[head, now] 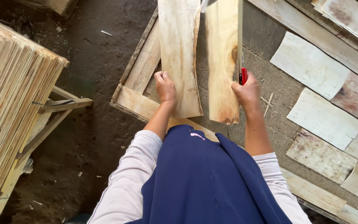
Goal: The person uses a red utility knife to cut thin wooden planks on a workbench. They repeatedly position, slice, and separate the planks into smaller pieces, handling each piece individually and placing the cut sections aside.
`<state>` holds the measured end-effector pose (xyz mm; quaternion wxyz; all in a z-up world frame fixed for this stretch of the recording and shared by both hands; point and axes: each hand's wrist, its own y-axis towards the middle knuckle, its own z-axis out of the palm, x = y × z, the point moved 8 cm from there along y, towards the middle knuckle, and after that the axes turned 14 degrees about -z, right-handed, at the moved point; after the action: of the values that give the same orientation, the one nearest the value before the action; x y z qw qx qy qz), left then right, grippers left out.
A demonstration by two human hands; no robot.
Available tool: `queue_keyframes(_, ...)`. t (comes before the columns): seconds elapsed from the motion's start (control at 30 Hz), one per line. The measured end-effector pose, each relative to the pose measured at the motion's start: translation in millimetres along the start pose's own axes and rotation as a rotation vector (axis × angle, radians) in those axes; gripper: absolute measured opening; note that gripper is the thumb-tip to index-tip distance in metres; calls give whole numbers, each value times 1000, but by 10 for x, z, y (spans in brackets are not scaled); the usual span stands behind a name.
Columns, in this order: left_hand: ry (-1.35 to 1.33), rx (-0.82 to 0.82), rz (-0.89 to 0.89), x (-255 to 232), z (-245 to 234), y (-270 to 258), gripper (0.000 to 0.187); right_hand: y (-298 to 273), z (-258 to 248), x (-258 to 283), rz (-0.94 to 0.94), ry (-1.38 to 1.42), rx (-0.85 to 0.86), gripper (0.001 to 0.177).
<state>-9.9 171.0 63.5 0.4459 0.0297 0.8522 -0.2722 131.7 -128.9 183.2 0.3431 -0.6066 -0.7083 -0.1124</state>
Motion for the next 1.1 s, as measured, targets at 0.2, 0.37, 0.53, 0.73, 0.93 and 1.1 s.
queue_keyframes(0.2,391,16,82,131,269,-101,58,-171,-396,102,-28,93,5,31)
queue_keyframes(0.37,551,13,283,-391,168,-325,76,-247,-475,212,-121,322,29,37)
queue_keyframes(0.53,462,47,504,-786,239,-475,73,-281,-341,81,-178,451,133,46)
queue_keyframes(0.73,554,259,1131,-1359,634,-1503,108,-198,-225,-154,-472,107,229,41)
queue_keyframes(0.93,740,274,1380,-1526,832,-1868,102,-561,-609,298,-711,-17,166,61)
queue_keyframes(1.1,720,292,1431,-1166,1432,-1673,28,-597,-801,194,-655,-374,-116,36)
